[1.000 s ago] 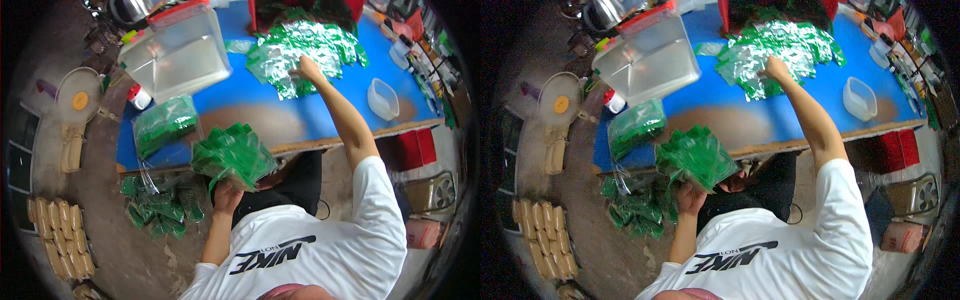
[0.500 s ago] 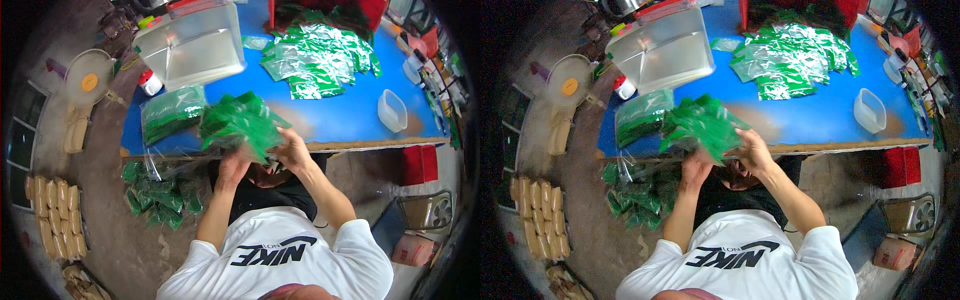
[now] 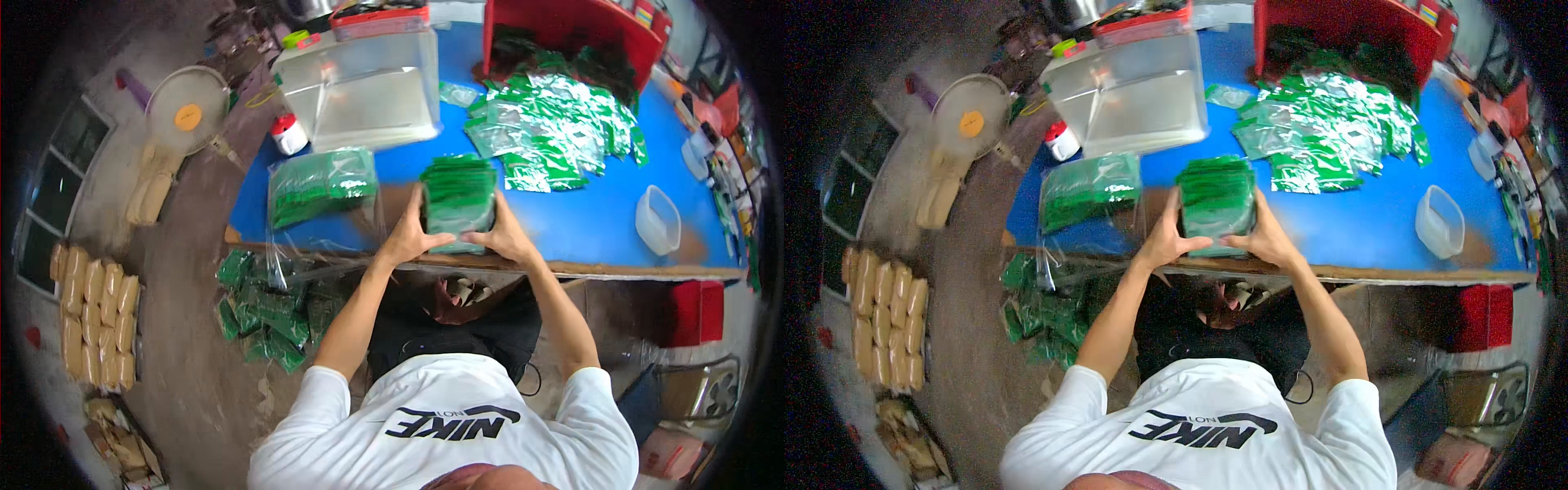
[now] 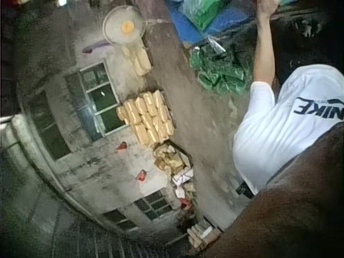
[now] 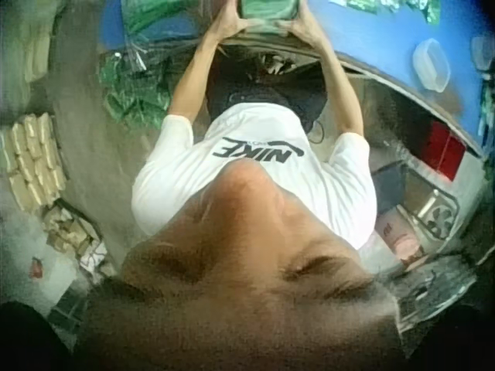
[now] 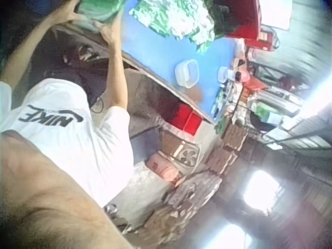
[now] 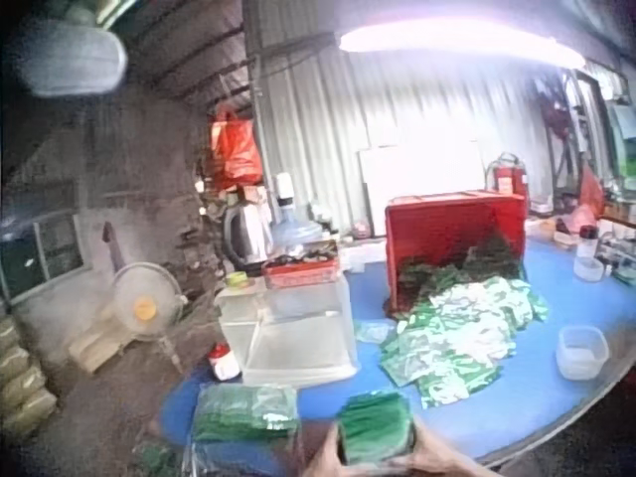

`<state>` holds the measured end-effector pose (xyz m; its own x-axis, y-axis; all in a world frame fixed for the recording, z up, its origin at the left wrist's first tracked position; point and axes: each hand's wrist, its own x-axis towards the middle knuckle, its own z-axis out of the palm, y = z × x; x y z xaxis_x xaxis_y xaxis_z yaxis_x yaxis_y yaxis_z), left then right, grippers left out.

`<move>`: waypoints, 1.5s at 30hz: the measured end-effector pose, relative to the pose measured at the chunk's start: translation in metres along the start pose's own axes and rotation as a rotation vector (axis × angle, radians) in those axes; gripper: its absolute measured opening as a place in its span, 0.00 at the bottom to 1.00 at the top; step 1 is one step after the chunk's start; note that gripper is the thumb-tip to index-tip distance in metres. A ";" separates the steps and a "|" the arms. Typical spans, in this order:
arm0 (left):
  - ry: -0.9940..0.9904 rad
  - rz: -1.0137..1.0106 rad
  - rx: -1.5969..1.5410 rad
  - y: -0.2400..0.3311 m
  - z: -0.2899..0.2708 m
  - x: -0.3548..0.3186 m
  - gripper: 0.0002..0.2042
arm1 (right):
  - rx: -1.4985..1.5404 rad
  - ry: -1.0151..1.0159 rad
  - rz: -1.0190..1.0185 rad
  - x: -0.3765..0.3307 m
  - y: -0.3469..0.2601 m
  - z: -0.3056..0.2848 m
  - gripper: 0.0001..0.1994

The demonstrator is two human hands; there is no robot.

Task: Stacking and bagging green plastic bags in a manufacturing workshop.

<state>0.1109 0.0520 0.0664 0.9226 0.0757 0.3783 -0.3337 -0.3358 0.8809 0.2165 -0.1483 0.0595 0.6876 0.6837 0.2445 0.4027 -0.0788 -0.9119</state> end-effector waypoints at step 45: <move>0.015 -0.109 -0.045 0.009 0.003 -0.030 0.45 | -0.224 -0.070 -0.121 -0.024 -0.061 0.008 0.33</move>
<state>0.0809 0.0441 0.0620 0.9511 0.1234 0.2832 -0.2399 -0.2825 0.9288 0.1705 -0.1536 0.1066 0.5857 0.7461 0.3167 0.6084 -0.1464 -0.7800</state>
